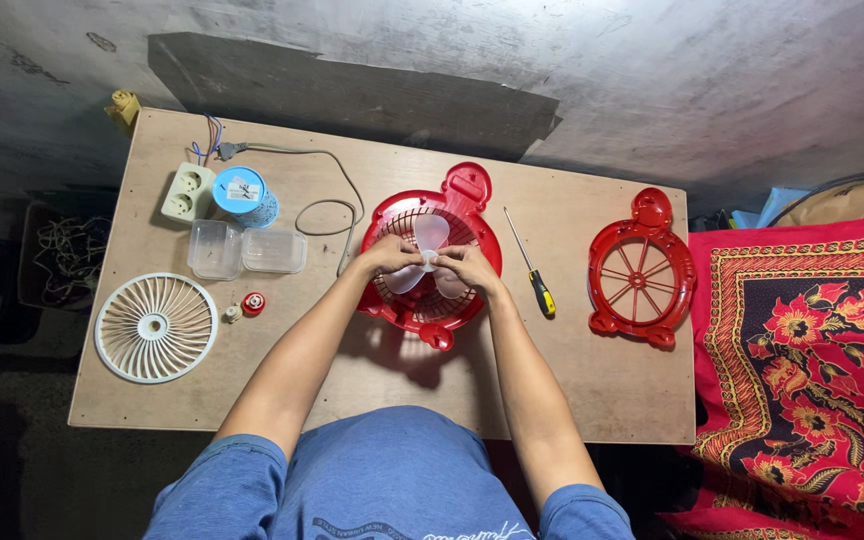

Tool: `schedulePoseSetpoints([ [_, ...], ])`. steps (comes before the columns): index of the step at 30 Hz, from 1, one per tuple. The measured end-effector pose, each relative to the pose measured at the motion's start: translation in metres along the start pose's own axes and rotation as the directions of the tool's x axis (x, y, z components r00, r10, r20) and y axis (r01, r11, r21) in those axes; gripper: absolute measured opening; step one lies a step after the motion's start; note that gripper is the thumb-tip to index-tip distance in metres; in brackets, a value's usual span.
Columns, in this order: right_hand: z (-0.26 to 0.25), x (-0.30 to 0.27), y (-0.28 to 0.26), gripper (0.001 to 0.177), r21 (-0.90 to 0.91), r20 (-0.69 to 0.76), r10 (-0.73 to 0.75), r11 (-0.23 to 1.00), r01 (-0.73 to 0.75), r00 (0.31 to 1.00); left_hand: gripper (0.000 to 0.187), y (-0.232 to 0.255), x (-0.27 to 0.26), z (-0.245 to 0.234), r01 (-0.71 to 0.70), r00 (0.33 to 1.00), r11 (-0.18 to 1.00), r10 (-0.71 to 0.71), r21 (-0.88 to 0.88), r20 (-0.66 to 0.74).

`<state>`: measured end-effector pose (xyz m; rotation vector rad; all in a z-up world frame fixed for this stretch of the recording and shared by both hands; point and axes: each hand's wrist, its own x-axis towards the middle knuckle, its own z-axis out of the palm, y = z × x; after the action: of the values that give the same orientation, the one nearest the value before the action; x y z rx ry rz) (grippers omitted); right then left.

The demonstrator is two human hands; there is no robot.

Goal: The person assembles a small red Mario-themed fan by hand. They place the fan blade into the motor housing, attach the front grille, and then use a screwdriver to secure the rear grille to the base.

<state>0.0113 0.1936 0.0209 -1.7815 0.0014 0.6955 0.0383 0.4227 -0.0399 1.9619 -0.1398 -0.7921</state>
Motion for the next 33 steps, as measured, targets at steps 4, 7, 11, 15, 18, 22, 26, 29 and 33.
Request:
schedulePoseSetpoints([
  [4, 0.002, 0.0, 0.002, 0.038, 0.032, -0.006, 0.051, 0.998, -0.051, 0.999, 0.04, 0.002, 0.001, 0.001, 0.059, 0.998, 0.998, -0.059, 0.035, -0.022],
  [7, 0.0, 0.003, 0.008, 0.038, 0.041, 0.015, 0.022, 0.999, -0.022, 1.0, 0.04, 0.003, 0.0, 0.003, 0.055, 0.998, 0.998, -0.055, 0.012, -0.035],
  [11, -0.005, 0.008, 0.017, 0.036, 0.045, 0.051, -0.031, 0.999, 0.029, 0.998, 0.037, 0.004, 0.0, 0.003, 0.065, 0.998, 0.998, -0.065, 0.021, -0.019],
  [15, -0.001, 0.009, 0.018, 0.035, 0.171, 0.071, -0.003, 0.985, -0.009, 0.997, 0.034, 0.005, 0.0, 0.003, 0.076, 0.997, 0.997, -0.075, 0.018, -0.013],
  [18, 0.002, 0.004, 0.014, 0.04, 0.115, 0.047, 0.014, 0.993, -0.019, 0.999, 0.035, 0.005, 0.001, 0.002, 0.068, 0.998, 0.997, -0.069, -0.018, -0.009],
  [22, 0.004, 0.0, 0.011, 0.058, -0.034, -0.138, -0.06, 0.998, 0.056, 0.989, 0.056, 0.005, 0.0, -0.002, 0.031, 0.996, 0.999, -0.03, 0.011, -0.081],
  [26, 0.003, 0.008, 0.016, 0.077, -0.065, -0.175, -0.033, 0.998, 0.022, 0.984, 0.087, 0.008, 0.002, -0.005, 0.003, 0.989, 0.994, 0.013, 0.107, -0.148],
  [29, 0.0, 0.01, 0.023, 0.071, -0.071, -0.081, 0.073, 0.994, -0.079, 0.994, 0.075, 0.007, 0.0, -0.006, 0.149, 0.989, 0.988, -0.149, 0.036, -0.006],
  [33, 0.001, 0.009, 0.023, 0.059, -0.057, -0.01, 0.113, 0.992, -0.114, 0.993, 0.07, 0.003, 0.001, -0.009, 0.224, 0.97, 0.975, -0.221, -0.015, 0.106],
])
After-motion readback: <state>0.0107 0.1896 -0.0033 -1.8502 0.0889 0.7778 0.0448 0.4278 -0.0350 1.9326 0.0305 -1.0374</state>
